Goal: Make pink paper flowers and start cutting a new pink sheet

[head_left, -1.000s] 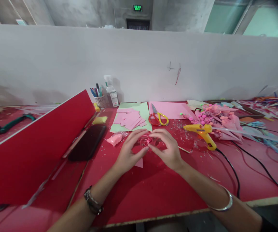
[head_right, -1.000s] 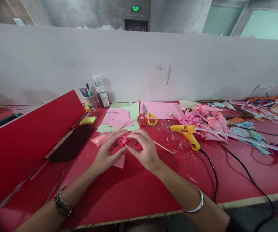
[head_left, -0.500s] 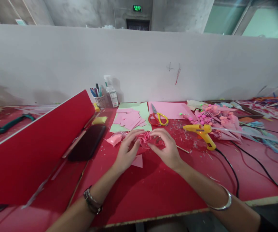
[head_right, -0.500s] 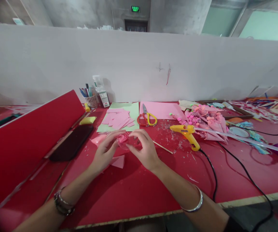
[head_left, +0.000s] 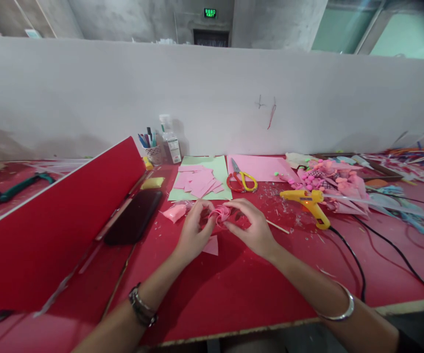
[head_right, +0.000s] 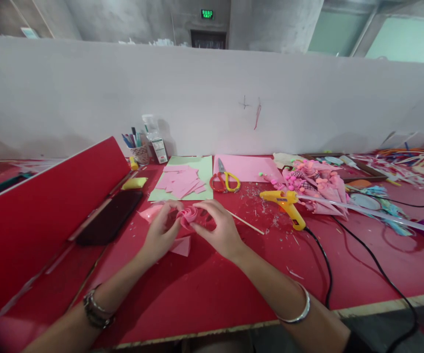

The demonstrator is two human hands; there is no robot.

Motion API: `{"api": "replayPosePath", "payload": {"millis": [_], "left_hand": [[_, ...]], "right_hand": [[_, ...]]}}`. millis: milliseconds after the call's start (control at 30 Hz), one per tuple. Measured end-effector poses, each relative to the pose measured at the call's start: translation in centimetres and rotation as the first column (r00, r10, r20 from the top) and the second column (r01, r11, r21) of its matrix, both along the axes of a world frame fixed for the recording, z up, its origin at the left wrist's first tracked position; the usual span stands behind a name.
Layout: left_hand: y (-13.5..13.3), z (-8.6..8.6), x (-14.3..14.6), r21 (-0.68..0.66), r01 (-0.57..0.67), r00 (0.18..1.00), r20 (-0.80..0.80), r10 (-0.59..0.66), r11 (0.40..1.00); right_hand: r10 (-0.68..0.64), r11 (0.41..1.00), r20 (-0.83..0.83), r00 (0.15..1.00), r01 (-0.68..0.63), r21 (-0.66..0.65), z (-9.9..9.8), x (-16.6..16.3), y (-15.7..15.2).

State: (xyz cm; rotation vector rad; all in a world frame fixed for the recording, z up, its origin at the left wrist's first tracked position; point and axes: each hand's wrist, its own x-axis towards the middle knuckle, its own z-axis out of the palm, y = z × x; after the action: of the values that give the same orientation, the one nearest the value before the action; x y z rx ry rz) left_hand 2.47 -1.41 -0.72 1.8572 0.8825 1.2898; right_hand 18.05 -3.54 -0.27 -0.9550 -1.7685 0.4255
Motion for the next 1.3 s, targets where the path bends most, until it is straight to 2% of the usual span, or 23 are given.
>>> {"api": "replayPosePath", "payload": {"millis": [133, 300, 500, 767, 1067, 1300], "left_hand": [[0.04, 0.09, 0.00, 0.033, -0.008, 1.000, 0.000, 0.008, 0.999], [0.01, 0.07, 0.12, 0.063, -0.075, 0.997, -0.003, 0.075, 0.995], [0.11, -0.27, 0.07, 0.007, -0.096, 0.995, -0.001, 0.096, 0.995], [0.29, -0.63, -0.06, -0.038, -0.125, 0.992, 0.000, 0.125, 0.991], [0.14, -0.35, -0.02, 0.113, -0.075, 0.993, -0.084, 0.085, 0.991], [0.14, -0.04, -0.27, 0.199, -0.129, 0.987, -0.073, 0.146, 0.972]], "right_hand": [[0.000, 1.000, 0.009, 1.000, 0.000, 0.007, 0.13, 0.02, 0.04], [-0.055, 0.997, 0.041, 0.998, 0.052, 0.060, 0.03, 0.12, 0.11], [0.033, 0.986, 0.150, 0.988, -0.057, 0.155, -0.24, 0.03, -0.04], [0.055, 0.984, 0.128, 0.990, -0.076, 0.160, -0.17, 0.06, -0.27], [0.106, 0.990, 0.090, 0.990, -0.114, 0.083, -0.28, -0.19, -0.18], [0.036, 0.997, -0.008, 0.999, -0.035, 0.062, -0.10, -0.31, -0.47]]}}
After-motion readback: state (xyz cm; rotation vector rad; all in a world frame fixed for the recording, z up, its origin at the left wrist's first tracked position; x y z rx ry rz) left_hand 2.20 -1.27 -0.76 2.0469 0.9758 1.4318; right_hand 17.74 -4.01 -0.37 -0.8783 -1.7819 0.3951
